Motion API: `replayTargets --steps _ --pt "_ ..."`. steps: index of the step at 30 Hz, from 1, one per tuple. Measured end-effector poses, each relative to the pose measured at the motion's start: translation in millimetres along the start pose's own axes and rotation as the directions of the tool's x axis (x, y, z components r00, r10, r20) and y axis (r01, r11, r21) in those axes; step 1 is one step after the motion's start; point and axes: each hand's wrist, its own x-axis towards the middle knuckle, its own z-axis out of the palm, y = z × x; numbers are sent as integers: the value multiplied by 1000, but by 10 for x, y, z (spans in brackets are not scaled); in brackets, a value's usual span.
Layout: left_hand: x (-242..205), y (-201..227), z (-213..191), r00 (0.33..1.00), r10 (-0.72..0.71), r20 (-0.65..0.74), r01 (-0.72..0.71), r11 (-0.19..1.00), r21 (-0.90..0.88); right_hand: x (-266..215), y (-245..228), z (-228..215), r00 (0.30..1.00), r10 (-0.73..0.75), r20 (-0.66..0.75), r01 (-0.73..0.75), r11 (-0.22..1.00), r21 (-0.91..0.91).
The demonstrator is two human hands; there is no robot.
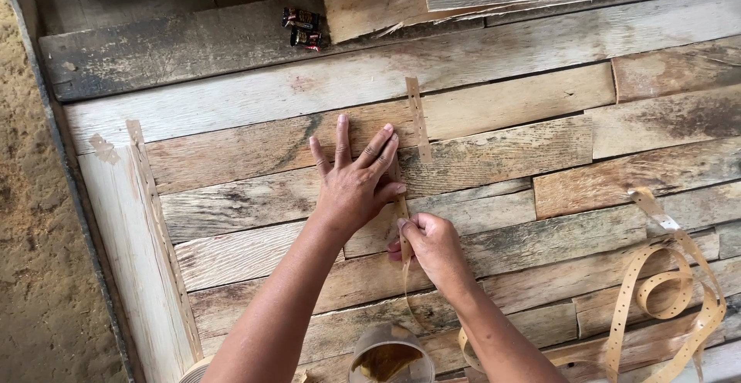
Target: The person applies adhesive to perforated wooden strips and presses them onto a surface of horizontally arranged wooden planks. They repeat this process across multiple sections of the panel, smoothing each strip into place.
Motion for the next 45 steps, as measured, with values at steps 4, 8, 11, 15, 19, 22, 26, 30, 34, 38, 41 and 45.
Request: replayTargets --steps 4,8,11,15,19,22,26,30,34,38,41,45 --pt "-7 33 -82 999 3 53 -4 1000 11 34 27 1 1000 30 -3 -30 999 14" --pt "-32 41 -100 998 15 68 -17 1000 19 27 27 15 1000 9 -14 -9 1000 -24" --pt "-38 55 -126 997 24 71 -25 1000 15 11 -33 32 1000 10 -27 -11 999 -44" --pt "-55 63 -137 998 34 59 -36 999 23 81 114 8 1000 6 -31 -6 1000 -1" --pt "-52 50 -115 998 37 42 -37 999 4 -19 -57 43 999 14 -36 -16 998 -56" --pt "-54 31 -90 999 42 27 -42 999 2 -53 -118 50 999 3 -42 -7 994 -111" --pt "-47 13 -58 998 58 18 -58 998 16 -39 -127 67 996 -73 -58 51 948 -315" --pt "-56 25 -44 998 69 12 -69 997 43 -226 19 330 953 -271 135 302 814 -496" --pt "-40 -23 -19 997 70 -15 -69 997 29 -20 -356 -166 809 -588 8 545 745 -384" --pt "-9 -28 79 999 38 -17 -38 999 -21 505 -214 -216 617 -781 -90 329 360 -873" --pt "-9 -54 95 999 35 -18 -36 999 -19 743 -148 -68 594 -803 -54 274 265 -924" --pt "7 -55 47 999 25 34 -24 999 -24 918 -307 20 595 -801 -73 327 324 -888"
